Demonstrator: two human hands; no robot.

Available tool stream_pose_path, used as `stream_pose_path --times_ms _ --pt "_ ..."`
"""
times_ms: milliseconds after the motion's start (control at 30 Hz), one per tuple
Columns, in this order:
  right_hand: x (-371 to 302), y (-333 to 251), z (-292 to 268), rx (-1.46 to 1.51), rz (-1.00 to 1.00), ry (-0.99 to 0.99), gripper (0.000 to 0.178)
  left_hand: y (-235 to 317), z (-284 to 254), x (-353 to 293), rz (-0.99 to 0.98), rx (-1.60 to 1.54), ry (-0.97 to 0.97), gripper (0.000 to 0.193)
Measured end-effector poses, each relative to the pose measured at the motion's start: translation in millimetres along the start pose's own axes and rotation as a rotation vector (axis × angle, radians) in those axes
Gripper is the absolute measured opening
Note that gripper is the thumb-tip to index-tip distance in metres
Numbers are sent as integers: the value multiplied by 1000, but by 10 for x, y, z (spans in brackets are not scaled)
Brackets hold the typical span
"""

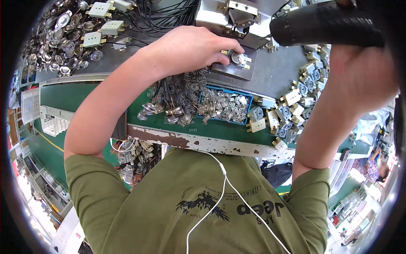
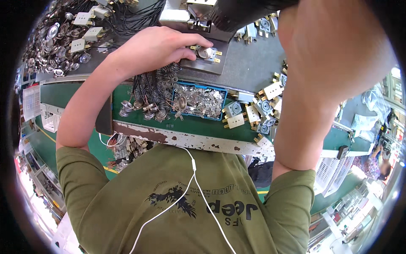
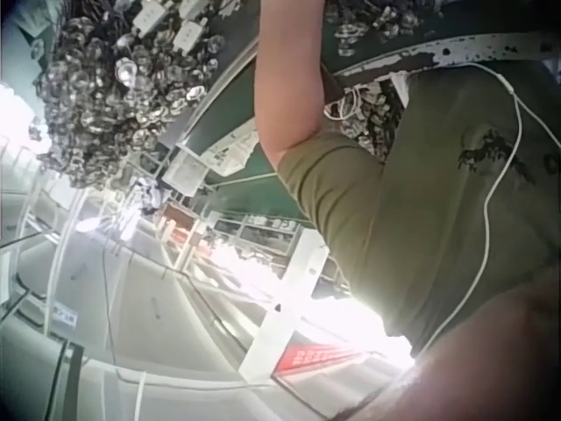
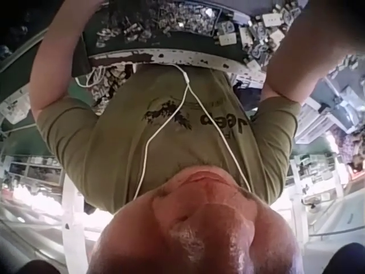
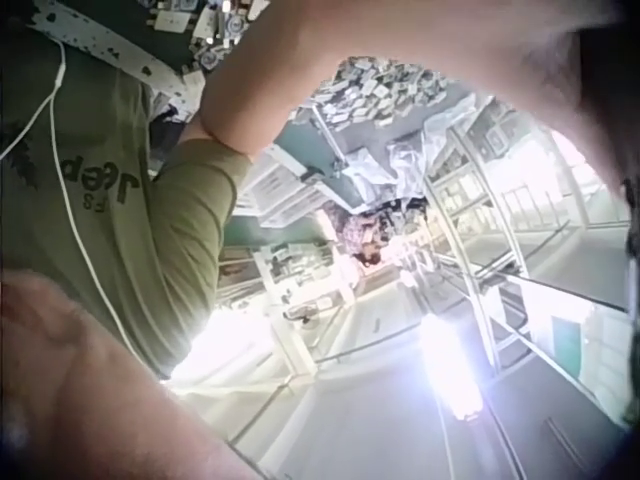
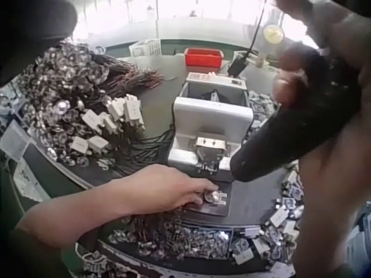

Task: Assembling small electronic components on an industrial production line using an electric screwdriver.

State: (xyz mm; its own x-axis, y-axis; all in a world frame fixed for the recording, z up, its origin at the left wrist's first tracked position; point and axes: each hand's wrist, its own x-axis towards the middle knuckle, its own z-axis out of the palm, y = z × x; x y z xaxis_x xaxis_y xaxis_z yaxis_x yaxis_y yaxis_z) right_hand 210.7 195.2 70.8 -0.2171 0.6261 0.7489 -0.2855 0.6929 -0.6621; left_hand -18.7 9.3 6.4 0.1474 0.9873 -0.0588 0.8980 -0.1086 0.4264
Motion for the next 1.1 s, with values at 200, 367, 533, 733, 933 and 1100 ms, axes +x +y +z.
stream_pose_path --times_ms 200,367,533,733,933,1100 --pt "-64 -238 847 57 -54 2 24 52 -6 -34 -8 60 -15 35" --pt "-66 -404 1198 79 -92 6 23 107 -60 1 -64 23 -89 37" --pt "-57 -432 1282 101 -53 28 21 125 -87 5 -75 -26 -87 36" --pt "-100 -422 1286 58 -11 24 21 98 -65 -13 -61 -42 -72 35" --pt "-174 -489 1359 -75 -87 15 23 78 -21 -5 -43 -23 -67 35" --pt "-211 -510 1451 -27 -34 115 20 54 34 -15 -22 22 -11 35"
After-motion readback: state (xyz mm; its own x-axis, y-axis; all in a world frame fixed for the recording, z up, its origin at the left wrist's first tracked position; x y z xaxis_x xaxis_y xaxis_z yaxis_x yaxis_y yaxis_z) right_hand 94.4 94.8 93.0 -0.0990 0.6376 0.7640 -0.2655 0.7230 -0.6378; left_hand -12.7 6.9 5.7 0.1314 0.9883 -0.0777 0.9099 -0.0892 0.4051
